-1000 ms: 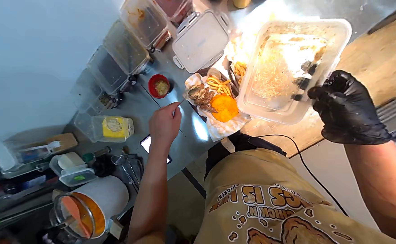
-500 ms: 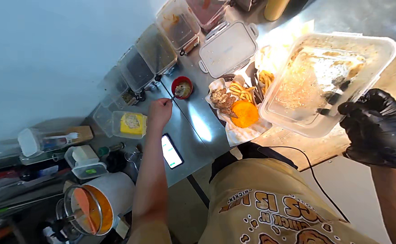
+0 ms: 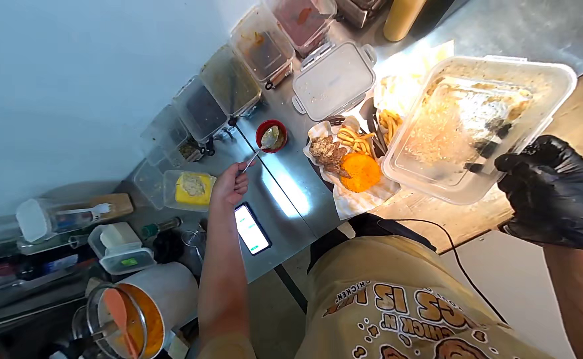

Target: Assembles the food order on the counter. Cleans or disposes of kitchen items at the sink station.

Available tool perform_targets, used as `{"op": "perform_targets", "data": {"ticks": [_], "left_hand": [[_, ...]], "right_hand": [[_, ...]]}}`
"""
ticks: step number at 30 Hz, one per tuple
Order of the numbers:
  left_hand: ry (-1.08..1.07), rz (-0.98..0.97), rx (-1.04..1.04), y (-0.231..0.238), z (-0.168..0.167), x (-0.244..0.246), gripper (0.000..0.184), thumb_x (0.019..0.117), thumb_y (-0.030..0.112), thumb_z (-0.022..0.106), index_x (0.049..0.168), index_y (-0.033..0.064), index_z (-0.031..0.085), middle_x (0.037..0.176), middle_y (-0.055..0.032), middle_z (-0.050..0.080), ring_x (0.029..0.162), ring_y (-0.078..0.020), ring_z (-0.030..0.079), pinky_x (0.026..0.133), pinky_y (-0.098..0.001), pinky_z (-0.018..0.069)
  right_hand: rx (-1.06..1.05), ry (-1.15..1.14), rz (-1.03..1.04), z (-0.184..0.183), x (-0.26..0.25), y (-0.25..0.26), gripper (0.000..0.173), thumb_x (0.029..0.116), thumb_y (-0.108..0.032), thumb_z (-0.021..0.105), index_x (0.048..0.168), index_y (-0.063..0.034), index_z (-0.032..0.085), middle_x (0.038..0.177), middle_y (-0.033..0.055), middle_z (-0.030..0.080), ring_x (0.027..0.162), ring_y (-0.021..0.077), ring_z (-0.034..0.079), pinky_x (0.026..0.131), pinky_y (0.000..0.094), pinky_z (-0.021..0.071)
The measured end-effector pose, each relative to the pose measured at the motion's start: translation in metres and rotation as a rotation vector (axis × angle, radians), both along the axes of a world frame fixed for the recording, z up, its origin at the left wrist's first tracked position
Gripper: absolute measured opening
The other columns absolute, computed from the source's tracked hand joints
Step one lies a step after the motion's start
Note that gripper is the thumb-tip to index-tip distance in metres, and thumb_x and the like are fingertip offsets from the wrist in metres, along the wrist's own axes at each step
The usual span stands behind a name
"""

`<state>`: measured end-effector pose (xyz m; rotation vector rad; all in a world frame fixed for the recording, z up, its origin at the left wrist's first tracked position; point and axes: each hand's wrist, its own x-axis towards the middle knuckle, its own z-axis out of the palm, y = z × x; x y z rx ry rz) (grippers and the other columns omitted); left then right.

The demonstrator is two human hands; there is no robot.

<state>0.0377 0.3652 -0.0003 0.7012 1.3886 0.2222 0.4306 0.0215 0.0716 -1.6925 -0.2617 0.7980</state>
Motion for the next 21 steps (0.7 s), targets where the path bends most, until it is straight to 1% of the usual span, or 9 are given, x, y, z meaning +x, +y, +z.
{"op": "perform_targets", "data": {"ticks": [4,7,10,12,14,16,17,18,21], "left_hand": [[-0.014,0.016,0.028,-0.009,-0.002,-0.008,0.029,0.1073,0.022,0.039,0.117,0.0127,0.066,0.053,0.0128,0.03,0.037,0.0021,0.025,0.036,-0.012,0.0241],[-0.005,-0.039,0.09,-0.024,0.018,-0.007,0.031,0.1087,0.023,0.039,0.12,0.0129,0.066,0.055,0.0133,0.032,0.039,0.0025,0.027,0.037,-0.0121,0.0256],[0.027,-0.164,0.215,-0.05,0.043,0.004,0.03,0.1076,0.022,0.042,0.117,0.011,0.069,0.055,0.0119,0.031,0.04,0.0021,0.024,0.038,-0.0127,0.0232],[0.085,-0.273,0.298,-0.066,0.054,0.02,0.026,0.1068,0.017,0.047,0.116,0.0089,0.071,0.056,0.0101,0.035,0.042,0.0011,0.027,0.04,-0.0138,0.0251],[0.145,-0.402,0.365,-0.076,0.059,0.038,0.023,0.1052,0.015,0.054,0.116,0.0102,0.073,0.057,0.0093,0.039,0.043,0.0009,0.028,0.041,-0.0144,0.0255],[0.159,-0.503,0.387,-0.081,0.063,0.049,0.022,0.105,0.016,0.055,0.116,0.0122,0.074,0.06,0.0084,0.045,0.044,0.0007,0.03,0.042,-0.0148,0.0262],[0.152,-0.52,0.373,-0.083,0.067,0.05,0.023,0.1053,0.015,0.055,0.117,0.0117,0.074,0.061,0.0078,0.047,0.044,0.0006,0.03,0.042,-0.0147,0.0264],[0.132,-0.505,0.338,-0.086,0.069,0.049,0.024,0.1055,0.014,0.053,0.117,0.01,0.074,0.06,0.0076,0.045,0.045,0.0005,0.031,0.042,-0.0144,0.0271],[0.046,-0.348,0.184,-0.101,0.069,0.039,0.029,0.1054,0.008,0.045,0.116,0.0041,0.071,0.057,0.0085,0.04,0.043,0.0021,0.03,0.041,-0.0127,0.0277]], "right_hand": [[0.0,-0.004,0.055,-0.005,0.009,0.0,0.029,0.0932,-0.003,0.06,0.103,-0.0295,0.054,0.086,-0.0207,0.064,0.071,-0.0083,0.06,0.065,0.0109,0.0532],[0.017,0.007,0.064,-0.004,0.013,0.0,0.029,0.0941,-0.002,0.06,0.101,-0.0296,0.055,0.088,-0.0204,0.066,0.071,-0.0081,0.061,0.064,0.0105,0.0525],[0.03,0.011,0.073,-0.005,0.018,-0.002,0.029,0.0949,-0.002,0.06,0.102,-0.0292,0.055,0.089,-0.0203,0.066,0.073,-0.0079,0.062,0.066,0.0106,0.0539],[0.033,0.015,0.075,-0.006,0.021,-0.003,0.028,0.0946,-0.002,0.06,0.102,-0.0291,0.055,0.087,-0.0203,0.066,0.072,-0.0079,0.062,0.066,0.0112,0.0541],[0.024,0.017,0.077,-0.009,0.025,-0.005,0.028,0.0944,-0.002,0.06,0.101,-0.0283,0.054,0.086,-0.0195,0.064,0.072,-0.0075,0.06,0.066,0.0116,0.0529],[0.017,0.017,0.072,-0.008,0.026,-0.007,0.027,0.0945,-0.002,0.06,0.101,-0.0275,0.054,0.086,-0.0192,0.065,0.07,-0.0078,0.06,0.064,0.0106,0.0523],[0.024,0.022,0.072,-0.008,0.027,-0.01,0.027,0.0948,-0.002,0.061,0.101,-0.0278,0.055,0.086,-0.0194,0.066,0.07,-0.0078,0.06,0.064,0.0105,0.0525],[0.032,0.028,0.073,-0.008,0.029,-0.013,0.027,0.0952,-0.003,0.061,0.102,-0.0283,0.055,0.087,-0.0197,0.066,0.071,-0.0077,0.061,0.065,0.0107,0.0531],[0.056,0.029,0.053,-0.011,0.034,-0.022,0.028,0.0941,-0.004,0.062,0.102,-0.0295,0.055,0.086,-0.0203,0.065,0.073,-0.0073,0.061,0.068,0.0118,0.0545]]}}
